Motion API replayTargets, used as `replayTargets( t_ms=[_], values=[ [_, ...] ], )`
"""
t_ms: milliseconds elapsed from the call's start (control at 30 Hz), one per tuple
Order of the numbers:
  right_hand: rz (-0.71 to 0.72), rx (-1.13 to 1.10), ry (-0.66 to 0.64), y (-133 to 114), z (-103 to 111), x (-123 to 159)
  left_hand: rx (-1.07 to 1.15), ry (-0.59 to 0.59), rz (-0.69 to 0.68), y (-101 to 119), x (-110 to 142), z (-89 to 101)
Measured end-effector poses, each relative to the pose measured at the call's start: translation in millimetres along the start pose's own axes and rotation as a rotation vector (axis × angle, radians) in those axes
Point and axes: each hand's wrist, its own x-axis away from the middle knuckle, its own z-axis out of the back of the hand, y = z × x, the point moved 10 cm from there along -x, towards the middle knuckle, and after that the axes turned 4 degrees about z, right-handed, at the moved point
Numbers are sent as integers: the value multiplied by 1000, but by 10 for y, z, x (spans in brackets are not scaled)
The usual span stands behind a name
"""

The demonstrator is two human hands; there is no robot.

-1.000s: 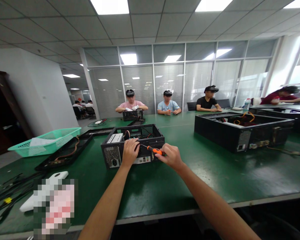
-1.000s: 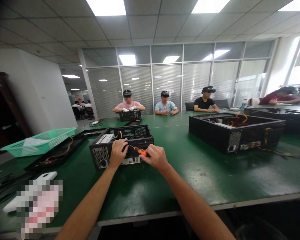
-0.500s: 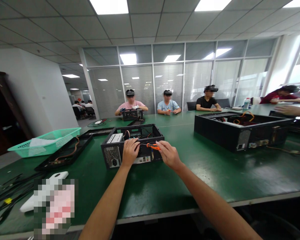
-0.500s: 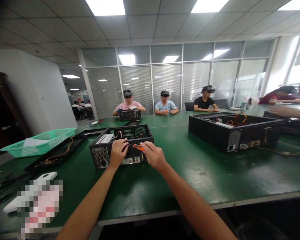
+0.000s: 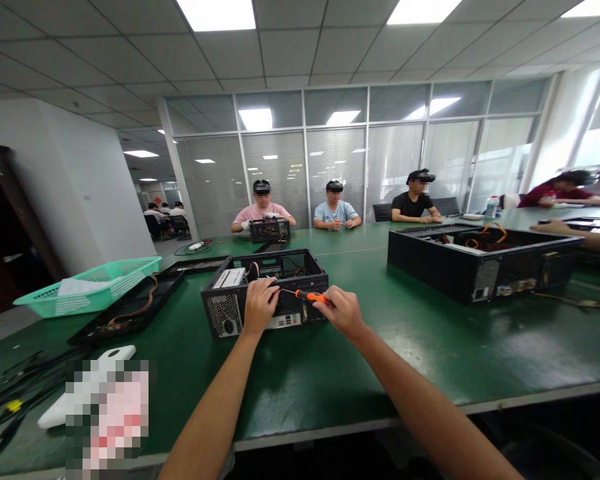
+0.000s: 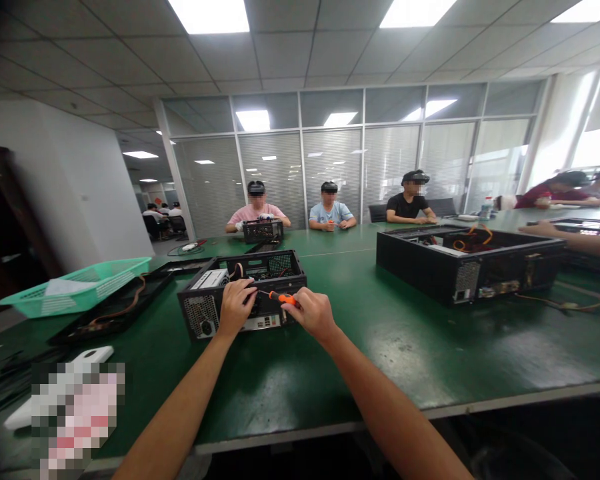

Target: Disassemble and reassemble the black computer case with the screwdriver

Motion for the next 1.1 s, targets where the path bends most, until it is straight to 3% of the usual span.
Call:
replayTargets(
  t_ms=[267, 467, 567, 900, 1100],
  values=[
    [123, -57, 3, -181, -13, -11, -15, -24, -10, -27, 12, -36],
    [-9, -9, -42, -41, -62, 14, -43, -17, -34, -27, 23, -55],
    [18, 17, -92, -65, -104, 20, -94, -28, -47, 4, 12, -59],
    [26, 3, -241, -176, -246, -17, -322, -257, -170, 134, -102, -175],
    [-1, -23, -177, -122, -140, -30, -372, -362, -213, 167, -209, -286]
  ],
)
